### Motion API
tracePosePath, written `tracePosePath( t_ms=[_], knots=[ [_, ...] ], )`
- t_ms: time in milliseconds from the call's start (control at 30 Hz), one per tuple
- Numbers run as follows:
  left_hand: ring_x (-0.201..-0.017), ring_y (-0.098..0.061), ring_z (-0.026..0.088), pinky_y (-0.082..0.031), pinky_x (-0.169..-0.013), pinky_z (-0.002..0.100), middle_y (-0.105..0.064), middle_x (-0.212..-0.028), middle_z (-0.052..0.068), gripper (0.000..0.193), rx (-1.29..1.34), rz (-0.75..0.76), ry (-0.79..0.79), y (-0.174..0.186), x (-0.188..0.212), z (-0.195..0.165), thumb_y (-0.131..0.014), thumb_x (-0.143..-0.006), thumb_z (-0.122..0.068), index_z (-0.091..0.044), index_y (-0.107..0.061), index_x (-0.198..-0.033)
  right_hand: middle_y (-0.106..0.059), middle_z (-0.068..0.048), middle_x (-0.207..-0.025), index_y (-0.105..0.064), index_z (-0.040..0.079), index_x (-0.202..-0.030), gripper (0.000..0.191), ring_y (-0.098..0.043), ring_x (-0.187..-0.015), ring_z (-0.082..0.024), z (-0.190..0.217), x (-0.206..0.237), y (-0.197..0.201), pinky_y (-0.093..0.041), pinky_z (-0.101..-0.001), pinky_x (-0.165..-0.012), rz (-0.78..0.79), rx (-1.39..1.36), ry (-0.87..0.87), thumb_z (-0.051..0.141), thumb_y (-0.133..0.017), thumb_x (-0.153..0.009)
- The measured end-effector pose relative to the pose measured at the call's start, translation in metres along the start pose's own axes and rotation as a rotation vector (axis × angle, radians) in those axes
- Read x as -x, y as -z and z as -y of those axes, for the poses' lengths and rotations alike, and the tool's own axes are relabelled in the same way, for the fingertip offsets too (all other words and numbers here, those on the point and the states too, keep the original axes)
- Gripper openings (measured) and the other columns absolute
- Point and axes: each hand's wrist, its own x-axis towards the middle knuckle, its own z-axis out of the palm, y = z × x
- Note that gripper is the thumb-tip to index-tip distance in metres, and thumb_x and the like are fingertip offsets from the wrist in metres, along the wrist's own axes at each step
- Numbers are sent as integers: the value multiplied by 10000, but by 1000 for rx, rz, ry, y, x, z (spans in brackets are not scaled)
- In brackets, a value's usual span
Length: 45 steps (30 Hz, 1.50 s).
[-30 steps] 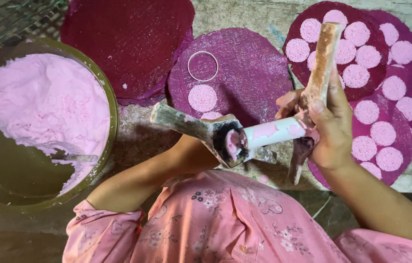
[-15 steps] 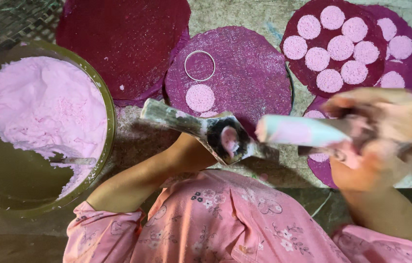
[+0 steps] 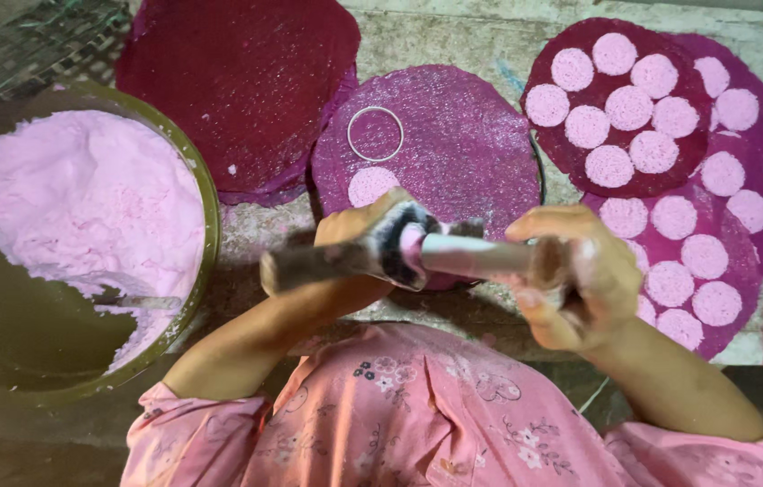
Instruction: The person sits at a low table and presses pink paste from a large basin into a handheld mold press, extruding round pink cakes onto magenta trays. They repeatedly fill the mold, press the plunger to release a formed cake, and place finished cakes onto stacked trays.
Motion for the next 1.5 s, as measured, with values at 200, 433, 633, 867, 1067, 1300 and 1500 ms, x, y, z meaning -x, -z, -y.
tracePosePath(
  t_ms=[200, 433, 633, 867, 1067, 1300, 1500],
  knots=[
    [-656, -703, 334, -536, -570, 476, -688, -748, 74, 433, -53, -40, 16, 3, -3, -1, -822, -782, -363, -177, -570, -1082, -660, -215, -1009, -501, 43, -1403, 502, -698, -862, -322, -1, -3, 3, -608, -376, -726, -78, -71, 49, 162, -652, -939],
    [-654, -699, 338, -528, -570, 477, -683, -743, 83, 427, -28, -30, 1, 11, -4, -6, -819, -793, -363, -178, -571, -1088, -621, -229, -950, -565, 126, -1437, 570, -684, -893, -336, -23, 19, -4, -637, -433, -741, -63, -63, 60, 253, -673, -892],
    [-652, -694, 342, -521, -570, 478, -679, -739, 92, 422, -20, -57, -9, 10, -4, -6, -816, -803, -363, -179, -572, -1093, -614, -199, -968, -620, 193, -1427, 559, -689, -902, -325, -29, 31, -11, -650, -444, -739, -107, -57, 53, 315, -696, -887],
    [-650, -690, 345, -513, -569, 479, -674, -733, 102, 415, -31, -128, 40, 7, -8, -4, -813, -814, -363, -180, -573, -1099, -655, -132, -1042, -643, 163, -1371, 488, -721, -889, -276, -18, 13, 2, -633, -406, -729, -396, -97, 158, 317, -708, -912],
    [-656, -686, 348, -508, -566, 477, -669, -739, 103, 456, -33, -153, -24, 16, -8, -5, -820, -777, -371, -177, -565, -1101, -672, -96, -1091, -568, 188, -1430, 502, -736, -904, -253, -26, 23, -19, -625, -365, -727, -285, -72, 55, 244, -703, -950],
    [-686, -694, 353, -523, -598, 488, -682, -755, 98, 444, -50, -96, 54, 21, -9, -9, -808, -795, -357, -172, -563, -1116, -655, -112, -1078, -474, 235, -1506, 590, -721, -890, -263, -23, 20, -20, -606, -347, -707, -320, -96, 105, 195, -679, -954],
    [-680, -697, 361, -522, -583, 507, -690, -752, 99, 404, -114, -132, 138, 21, -10, -3, -773, -845, -411, -166, -553, -1079, -640, -126, -1066, -393, 275, -1572, 679, -708, -878, -271, -22, 24, -18, -590, -332, -690, -328, -76, 18, 154, -658, -958]
  ],
)
